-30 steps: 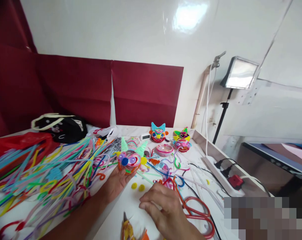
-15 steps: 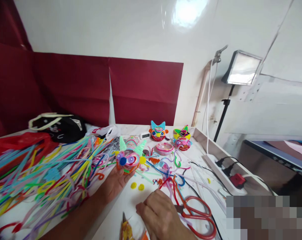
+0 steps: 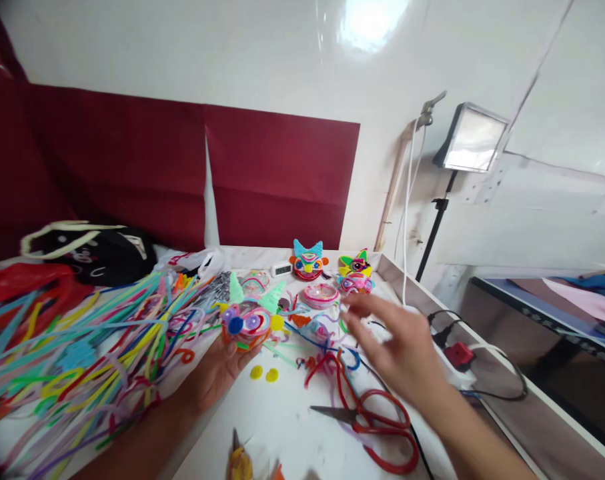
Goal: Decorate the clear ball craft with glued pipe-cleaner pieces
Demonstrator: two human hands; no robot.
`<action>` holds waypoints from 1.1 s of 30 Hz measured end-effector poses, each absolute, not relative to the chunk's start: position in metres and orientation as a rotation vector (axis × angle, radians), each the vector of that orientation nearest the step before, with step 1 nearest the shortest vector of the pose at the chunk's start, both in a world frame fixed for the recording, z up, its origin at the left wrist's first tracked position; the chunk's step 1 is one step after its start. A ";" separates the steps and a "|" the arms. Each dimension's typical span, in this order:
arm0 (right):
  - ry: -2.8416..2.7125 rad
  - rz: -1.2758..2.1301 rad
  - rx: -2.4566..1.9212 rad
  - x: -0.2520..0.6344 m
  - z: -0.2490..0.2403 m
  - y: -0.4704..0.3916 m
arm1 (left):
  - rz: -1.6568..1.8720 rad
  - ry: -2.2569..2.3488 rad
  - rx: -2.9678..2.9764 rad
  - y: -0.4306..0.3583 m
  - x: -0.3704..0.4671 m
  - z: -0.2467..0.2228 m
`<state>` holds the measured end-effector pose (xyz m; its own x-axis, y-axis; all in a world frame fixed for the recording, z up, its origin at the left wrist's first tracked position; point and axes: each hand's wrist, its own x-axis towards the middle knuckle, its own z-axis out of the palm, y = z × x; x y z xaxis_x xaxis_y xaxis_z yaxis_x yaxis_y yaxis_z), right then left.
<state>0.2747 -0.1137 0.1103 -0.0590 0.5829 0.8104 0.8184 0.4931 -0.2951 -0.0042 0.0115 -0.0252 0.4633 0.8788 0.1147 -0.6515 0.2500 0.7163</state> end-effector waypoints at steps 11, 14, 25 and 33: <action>-1.320 0.141 -1.878 0.417 0.075 0.087 | 1.058 0.245 0.812 0.010 -0.006 -0.028; -1.285 0.146 -2.036 0.431 0.061 0.119 | 1.041 0.274 0.829 0.008 -0.006 -0.028; -1.212 0.128 -2.297 0.466 0.022 0.188 | 1.076 0.373 0.810 0.000 -0.009 -0.029; -1.252 0.257 -2.205 0.486 0.007 0.211 | 1.065 0.401 0.862 -0.006 -0.005 -0.020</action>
